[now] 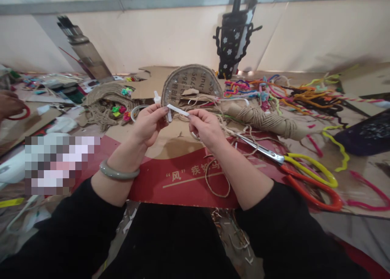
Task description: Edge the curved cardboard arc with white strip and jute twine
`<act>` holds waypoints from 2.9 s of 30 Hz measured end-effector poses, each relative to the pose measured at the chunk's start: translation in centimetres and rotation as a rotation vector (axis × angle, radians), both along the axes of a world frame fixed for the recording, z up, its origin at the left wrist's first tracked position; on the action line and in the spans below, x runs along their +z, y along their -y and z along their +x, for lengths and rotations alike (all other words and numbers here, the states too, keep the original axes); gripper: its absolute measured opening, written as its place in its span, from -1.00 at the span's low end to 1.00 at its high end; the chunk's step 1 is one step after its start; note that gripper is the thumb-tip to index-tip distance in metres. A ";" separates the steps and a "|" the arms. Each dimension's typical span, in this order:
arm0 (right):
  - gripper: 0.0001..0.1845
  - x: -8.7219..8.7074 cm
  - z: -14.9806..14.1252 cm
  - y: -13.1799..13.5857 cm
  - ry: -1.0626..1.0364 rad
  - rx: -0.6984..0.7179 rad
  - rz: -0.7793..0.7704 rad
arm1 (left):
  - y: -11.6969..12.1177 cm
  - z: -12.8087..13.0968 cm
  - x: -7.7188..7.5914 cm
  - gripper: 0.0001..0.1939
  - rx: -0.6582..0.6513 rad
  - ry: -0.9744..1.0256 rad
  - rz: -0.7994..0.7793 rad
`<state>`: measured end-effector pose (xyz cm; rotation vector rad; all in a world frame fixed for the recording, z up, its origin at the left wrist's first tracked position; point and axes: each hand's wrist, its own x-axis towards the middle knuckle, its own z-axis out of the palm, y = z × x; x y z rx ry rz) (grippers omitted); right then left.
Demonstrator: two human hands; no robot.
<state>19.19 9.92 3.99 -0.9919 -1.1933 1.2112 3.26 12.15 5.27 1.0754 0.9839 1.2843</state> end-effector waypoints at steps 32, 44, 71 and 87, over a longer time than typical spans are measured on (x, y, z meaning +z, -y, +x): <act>-0.65 -0.1 0.1 0.0 0.102 0.011 -0.043 | 0.2 0.4 -0.8 -0.86 -0.114 -0.134 0.109; -0.84 -0.9 0.3 -0.7 0.218 -0.019 0.055 | 0.2 0.3 -0.2 -0.81 -0.112 0.068 -0.010; -0.92 -0.7 0.5 -0.6 0.224 -0.136 0.171 | -0.2 -0.3 0.4 -0.84 -0.018 0.283 -0.034; -0.70 -0.8 1.0 -0.7 0.335 -0.232 0.273 | 0.0 0.2 -0.1 -0.82 -0.062 0.062 0.032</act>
